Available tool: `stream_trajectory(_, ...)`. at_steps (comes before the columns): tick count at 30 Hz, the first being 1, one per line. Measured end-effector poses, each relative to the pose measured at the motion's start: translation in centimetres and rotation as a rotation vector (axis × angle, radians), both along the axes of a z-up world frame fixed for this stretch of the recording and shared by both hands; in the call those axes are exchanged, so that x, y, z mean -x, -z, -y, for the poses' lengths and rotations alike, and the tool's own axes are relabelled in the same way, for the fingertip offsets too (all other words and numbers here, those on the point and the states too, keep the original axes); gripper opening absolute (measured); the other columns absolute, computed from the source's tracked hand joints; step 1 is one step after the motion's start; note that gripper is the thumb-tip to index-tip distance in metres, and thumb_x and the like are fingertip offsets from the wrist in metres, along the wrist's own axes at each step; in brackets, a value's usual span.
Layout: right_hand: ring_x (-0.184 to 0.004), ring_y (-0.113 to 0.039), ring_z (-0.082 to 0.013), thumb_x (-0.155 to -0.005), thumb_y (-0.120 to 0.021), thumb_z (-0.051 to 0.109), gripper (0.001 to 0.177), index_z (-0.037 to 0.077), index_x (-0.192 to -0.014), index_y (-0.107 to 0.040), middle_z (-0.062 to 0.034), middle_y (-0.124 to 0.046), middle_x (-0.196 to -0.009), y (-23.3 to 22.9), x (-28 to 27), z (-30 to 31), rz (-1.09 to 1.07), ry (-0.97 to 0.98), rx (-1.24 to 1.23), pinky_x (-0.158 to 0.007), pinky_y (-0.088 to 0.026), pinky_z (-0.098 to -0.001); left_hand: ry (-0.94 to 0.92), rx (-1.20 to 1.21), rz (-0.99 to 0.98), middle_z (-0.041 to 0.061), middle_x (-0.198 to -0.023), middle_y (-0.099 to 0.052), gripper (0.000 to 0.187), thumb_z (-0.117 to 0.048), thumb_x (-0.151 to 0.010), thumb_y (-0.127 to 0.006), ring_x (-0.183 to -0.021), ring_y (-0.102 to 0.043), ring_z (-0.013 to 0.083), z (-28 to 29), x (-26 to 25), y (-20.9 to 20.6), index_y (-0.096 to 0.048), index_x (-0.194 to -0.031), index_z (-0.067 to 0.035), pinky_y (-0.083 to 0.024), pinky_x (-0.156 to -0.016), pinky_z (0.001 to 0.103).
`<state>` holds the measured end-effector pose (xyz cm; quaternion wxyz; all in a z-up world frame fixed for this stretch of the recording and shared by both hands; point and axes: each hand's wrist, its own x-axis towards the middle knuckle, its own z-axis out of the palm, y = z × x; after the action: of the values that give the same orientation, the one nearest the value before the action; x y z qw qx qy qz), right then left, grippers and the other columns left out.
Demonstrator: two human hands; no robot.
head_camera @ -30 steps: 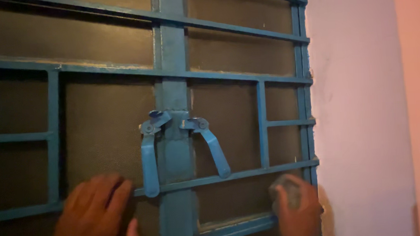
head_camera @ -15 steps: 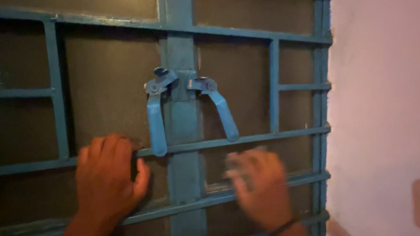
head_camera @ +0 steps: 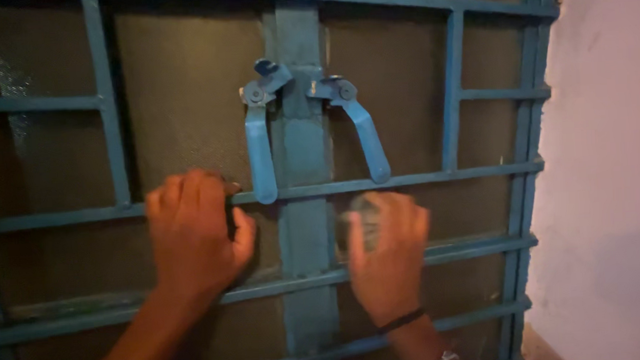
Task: The person wipes the panes and frame of a barred window using a cloth by hand, moving from the top panes to the bottom panes and the central latch.
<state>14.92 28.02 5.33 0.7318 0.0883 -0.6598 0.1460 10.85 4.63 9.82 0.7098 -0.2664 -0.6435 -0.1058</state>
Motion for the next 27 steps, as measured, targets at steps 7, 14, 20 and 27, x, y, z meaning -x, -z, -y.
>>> stream_trajectory(7,-0.101,-0.060,-0.0342,-0.086,-0.079,0.020,0.028,0.007,-0.108,-0.069,-0.0132,-0.069,-0.109,-1.5,-2.0,-6.3,0.087,0.141,-0.064,-0.090,-0.047,-0.0453,0.016,0.009,-0.004,0.014,-0.107,-0.061,0.031,-0.019,-0.075,-0.068,-0.102,-0.055,0.0329,0.2,-0.4,0.0,-0.063,-0.102,-0.005,-0.040,-0.089,0.048)
stream_trajectory(14,-0.096,-0.064,-0.0273,-0.092,-0.077,0.023,0.027,0.005,-0.108,-0.065,-0.0116,-0.066,-0.103,-1.5,-0.4,-7.2,0.047,-0.005,0.632,-0.088,-0.049,-0.0414,0.029,-0.010,-0.001,0.014,-0.103,-0.060,0.030,-0.020,-0.074,-0.070,-0.102,-0.055,0.0330,0.0,-0.4,-0.1,-0.064,-0.100,-0.005,-0.040,-0.089,0.048)
stream_trajectory(20,-0.100,-0.060,-0.0277,-0.090,-0.076,0.019,0.021,0.007,-0.105,-0.069,-0.0103,-0.065,-0.103,-0.6,0.3,2.3,0.019,-0.072,0.133,-0.088,-0.049,-0.0436,0.045,-0.020,-0.006,0.014,-0.105,-0.061,0.031,-0.017,-0.074,-0.069,-0.102,-0.056,0.0338,-0.1,-0.6,-0.1,-0.064,-0.102,-0.005,-0.041,-0.090,0.049)
stream_trajectory(27,-0.095,-0.061,-0.0267,-0.079,-0.077,0.020,0.029,0.018,-0.108,-0.077,-0.0067,-0.067,-0.103,-0.5,-2.5,-2.3,0.156,0.036,-0.131,-0.081,-0.051,-0.0404,0.119,-0.018,0.011,0.014,-0.106,-0.063,0.032,-0.014,-0.072,-0.068,-0.103,-0.058,0.0340,0.2,-0.8,-0.3,-0.066,-0.103,-0.005,-0.042,-0.089,0.049)
